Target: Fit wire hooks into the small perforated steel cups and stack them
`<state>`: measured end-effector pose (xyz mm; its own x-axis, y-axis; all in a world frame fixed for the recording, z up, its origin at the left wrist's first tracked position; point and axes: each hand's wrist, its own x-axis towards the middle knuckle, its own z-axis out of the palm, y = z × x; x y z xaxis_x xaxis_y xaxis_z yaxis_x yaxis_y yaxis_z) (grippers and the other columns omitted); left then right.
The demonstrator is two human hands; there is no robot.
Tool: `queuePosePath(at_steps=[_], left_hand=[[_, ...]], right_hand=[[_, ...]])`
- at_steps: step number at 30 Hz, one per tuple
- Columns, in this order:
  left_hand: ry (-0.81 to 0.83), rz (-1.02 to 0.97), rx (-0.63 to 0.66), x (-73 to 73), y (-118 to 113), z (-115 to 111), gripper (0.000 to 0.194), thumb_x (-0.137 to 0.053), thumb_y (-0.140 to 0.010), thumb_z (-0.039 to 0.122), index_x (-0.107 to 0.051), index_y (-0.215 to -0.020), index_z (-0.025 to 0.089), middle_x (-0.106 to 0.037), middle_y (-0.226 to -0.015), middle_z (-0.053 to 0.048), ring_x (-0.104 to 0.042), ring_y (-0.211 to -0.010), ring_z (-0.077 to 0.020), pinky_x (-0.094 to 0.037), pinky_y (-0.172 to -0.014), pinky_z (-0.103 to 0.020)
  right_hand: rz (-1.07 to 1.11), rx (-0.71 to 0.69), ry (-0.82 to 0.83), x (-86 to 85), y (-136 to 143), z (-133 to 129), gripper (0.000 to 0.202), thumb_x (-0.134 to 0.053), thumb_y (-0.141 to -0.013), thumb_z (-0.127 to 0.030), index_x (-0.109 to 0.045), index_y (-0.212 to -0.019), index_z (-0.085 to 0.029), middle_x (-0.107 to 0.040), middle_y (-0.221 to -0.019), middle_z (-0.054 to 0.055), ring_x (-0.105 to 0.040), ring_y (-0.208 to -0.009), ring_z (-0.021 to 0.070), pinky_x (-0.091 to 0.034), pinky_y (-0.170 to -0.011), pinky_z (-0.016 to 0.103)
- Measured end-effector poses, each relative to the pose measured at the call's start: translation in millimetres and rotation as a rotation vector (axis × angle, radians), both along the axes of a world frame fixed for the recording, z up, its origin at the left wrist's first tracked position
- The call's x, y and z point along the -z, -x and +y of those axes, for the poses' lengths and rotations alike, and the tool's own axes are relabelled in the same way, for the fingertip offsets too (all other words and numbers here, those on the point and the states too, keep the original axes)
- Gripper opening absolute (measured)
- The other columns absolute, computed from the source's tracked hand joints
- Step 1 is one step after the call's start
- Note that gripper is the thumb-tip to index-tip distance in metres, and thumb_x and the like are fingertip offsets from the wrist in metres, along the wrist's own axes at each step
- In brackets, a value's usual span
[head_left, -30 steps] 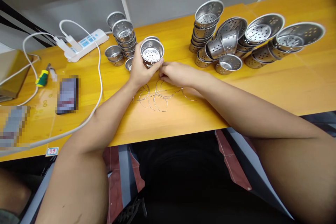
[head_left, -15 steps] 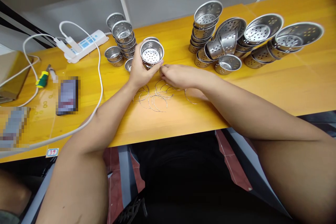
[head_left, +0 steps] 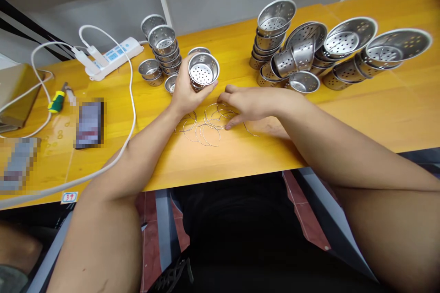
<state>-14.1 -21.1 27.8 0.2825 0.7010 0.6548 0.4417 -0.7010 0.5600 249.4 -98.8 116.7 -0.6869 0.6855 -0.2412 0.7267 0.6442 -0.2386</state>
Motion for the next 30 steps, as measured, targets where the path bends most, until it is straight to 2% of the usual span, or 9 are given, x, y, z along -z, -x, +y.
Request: queuePosePath(at_steps=[3, 7, 8, 12, 18, 23, 27, 30], left_hand=[[0.019, -0.003, 0.006, -1.4, 0.1, -0.6, 0.1, -0.081, -0.09, 0.09, -0.043, -0.165, 0.036, -0.064, -0.163, -0.014, -0.065, -0.159, -0.0407, -0.051, -0.143, -0.065], [0.031, -0.019, 0.021, -1.3, 0.0, -0.6, 0.101, -0.082, -0.089, 0.09, -0.043, -0.165, 0.036, -0.062, -0.165, -0.014, -0.064, -0.16, -0.0415, -0.049, -0.144, -0.065], [0.034, -0.019, 0.022, -1.4, 0.1, -1.0, 0.101, -0.082, -0.089, 0.09, -0.043, -0.165, 0.036, -0.062, -0.165, -0.014, -0.063, -0.161, -0.0416, -0.049, -0.144, -0.064], [0.039, 0.008, 0.011, -2.7, 0.8, -3.2, 0.1, -0.082, -0.089, 0.089, -0.043, -0.165, 0.037, -0.063, -0.166, -0.014, -0.064, -0.16, -0.0407, -0.05, -0.143, -0.063], [-0.033, -0.023, 0.032, 3.3, 2.1, 2.4, 0.098, -0.082, -0.092, 0.088, -0.045, -0.165, 0.035, -0.065, -0.163, -0.014, -0.067, -0.156, -0.0396, -0.054, -0.139, -0.062], [-0.047, -0.061, 0.067, 12.5, 2.4, 11.7, 0.096, -0.082, -0.093, 0.086, -0.045, -0.166, 0.035, -0.064, -0.162, -0.013, -0.067, -0.155, -0.0394, -0.054, -0.138, -0.06], [-0.073, -0.088, 0.076, 14.4, 1.6, 13.8, 0.097, -0.083, -0.094, 0.086, -0.044, -0.167, 0.036, -0.064, -0.163, -0.013, -0.067, -0.156, -0.0395, -0.053, -0.139, -0.061], [-0.067, -0.087, 0.088, 12.9, 1.9, 12.8, 0.102, -0.087, -0.09, 0.085, -0.044, -0.168, 0.036, -0.063, -0.165, -0.014, -0.068, -0.156, -0.0399, -0.054, -0.138, -0.061]], right_hand=[[0.028, -0.043, 0.019, 1.3, 13.8, -5.9, 0.043, -0.094, -0.1, -0.042, -0.075, -0.131, -0.021, -0.076, -0.133, 0.015, -0.078, -0.11, 0.0345, -0.06, -0.092, 0.044], [0.064, -0.054, -0.003, 2.8, 28.2, -12.2, 0.01, -0.077, -0.108, -0.025, -0.075, -0.118, -0.022, -0.079, -0.132, 0.015, -0.077, -0.114, 0.0326, -0.057, -0.092, 0.042], [0.057, -0.043, -0.008, 3.1, 31.3, -13.7, 0.007, -0.072, -0.109, -0.022, -0.074, -0.116, -0.021, -0.08, -0.131, 0.015, -0.077, -0.112, 0.0322, -0.055, -0.09, 0.041], [0.057, 0.018, -0.039, 4.5, 40.2, -18.0, 0.016, -0.061, -0.108, -0.013, -0.075, -0.109, -0.021, -0.081, -0.127, 0.014, -0.076, -0.103, 0.0302, -0.047, -0.079, 0.039], [0.175, 0.006, -0.037, 7.0, 36.9, -15.1, 0.014, -0.063, -0.105, -0.012, -0.072, -0.103, -0.022, -0.081, -0.115, 0.01, -0.071, -0.097, 0.0263, -0.046, -0.083, 0.037], [0.364, -0.04, 0.016, 5.4, 25.5, -10.2, 0.01, -0.068, -0.102, -0.014, -0.068, -0.099, -0.023, -0.079, -0.109, 0.008, -0.068, -0.091, 0.0233, -0.049, -0.083, 0.036], [0.544, -0.08, 0.174, -12.3, 13.1, -11.8, 0.006, -0.069, -0.108, -0.021, -0.066, -0.104, -0.026, -0.078, -0.096, 0.002, -0.067, -0.08, 0.0202, -0.05, -0.076, 0.036], [0.824, -0.09, 0.336, -34.7, 1.8, -13.9, 0.022, -0.079, -0.112, -0.044, -0.066, -0.107, -0.027, -0.082, -0.101, 0.003, -0.074, -0.081, 0.0203, -0.058, -0.076, 0.037]])
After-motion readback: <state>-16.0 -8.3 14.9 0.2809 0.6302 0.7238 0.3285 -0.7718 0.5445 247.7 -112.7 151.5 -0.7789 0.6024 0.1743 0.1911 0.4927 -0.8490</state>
